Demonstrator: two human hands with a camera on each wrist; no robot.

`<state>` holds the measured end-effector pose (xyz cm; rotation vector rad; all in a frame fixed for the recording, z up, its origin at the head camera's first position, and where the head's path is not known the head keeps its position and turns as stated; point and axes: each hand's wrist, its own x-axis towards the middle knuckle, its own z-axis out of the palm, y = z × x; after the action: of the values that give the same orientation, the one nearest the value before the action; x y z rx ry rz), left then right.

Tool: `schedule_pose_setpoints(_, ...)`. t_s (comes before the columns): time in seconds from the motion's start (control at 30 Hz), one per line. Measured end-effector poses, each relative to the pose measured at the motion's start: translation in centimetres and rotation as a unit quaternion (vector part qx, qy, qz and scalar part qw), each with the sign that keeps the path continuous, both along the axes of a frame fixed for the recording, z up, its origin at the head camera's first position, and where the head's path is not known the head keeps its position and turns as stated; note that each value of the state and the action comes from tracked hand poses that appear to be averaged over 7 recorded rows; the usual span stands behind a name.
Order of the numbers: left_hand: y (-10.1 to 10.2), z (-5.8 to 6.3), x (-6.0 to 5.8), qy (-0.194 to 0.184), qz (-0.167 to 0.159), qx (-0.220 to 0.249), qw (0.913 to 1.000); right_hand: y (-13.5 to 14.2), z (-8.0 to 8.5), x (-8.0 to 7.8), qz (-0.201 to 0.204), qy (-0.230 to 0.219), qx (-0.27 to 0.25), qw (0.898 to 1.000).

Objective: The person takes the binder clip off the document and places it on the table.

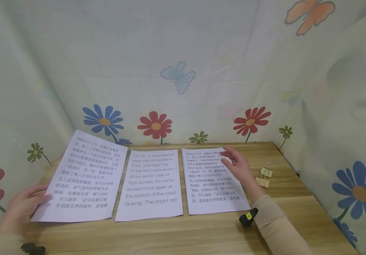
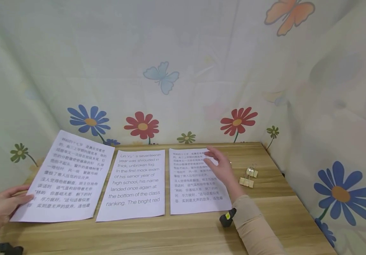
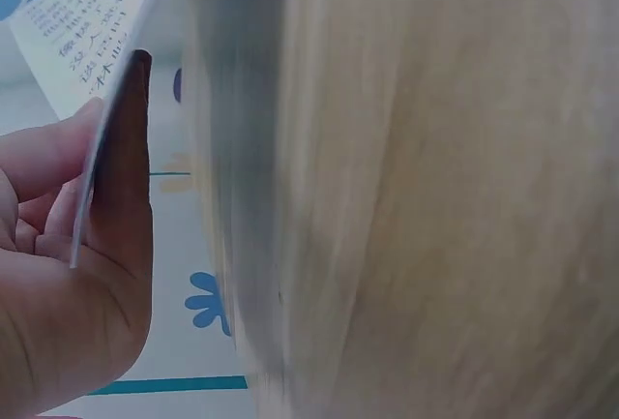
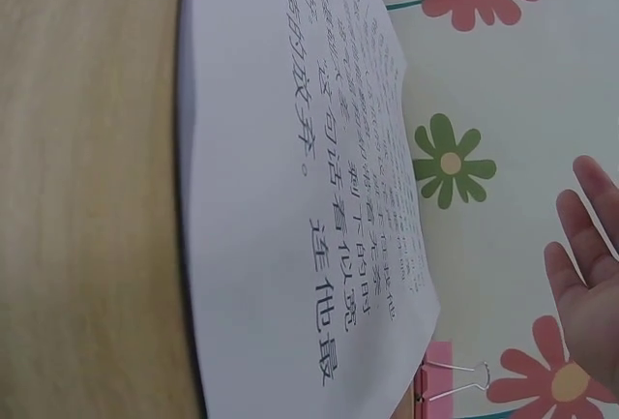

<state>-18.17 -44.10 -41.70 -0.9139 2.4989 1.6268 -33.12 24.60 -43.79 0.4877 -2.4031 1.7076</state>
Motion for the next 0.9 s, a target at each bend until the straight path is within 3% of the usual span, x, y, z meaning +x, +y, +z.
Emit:
schedule_pose_setpoints(0.1, -0.2, -0.3, -0.2, -0.003, 0.008, -0.011, 0.9999, -0.3, 0.0, 0.0, 0.008, 0.01, 0.007, 1.0)
schedule_pose_setpoints(0.37, 0.2, -0.7, -0.6, -0.04, 0.007, -0.1, 0.9942, -1.0, 0.7, 0.2, 0.028, 0.056, 0.016, 0.998)
schedule_pose_setpoints(0.73, 2.9, 0.6, -0.1, -0.097, 0.016, -0.146, 0.9845, -1.9, 2.1, 0.9, 0.033, 0.044, 0.033, 0.998)
schedule_pose_setpoints(0.9, 3.7, 1.5, 0.2, -0.089, -0.026, -0.214, 0.9723, -2.1, 1.9, 0.9, 0.036, 0.04, 0.047, 0.997)
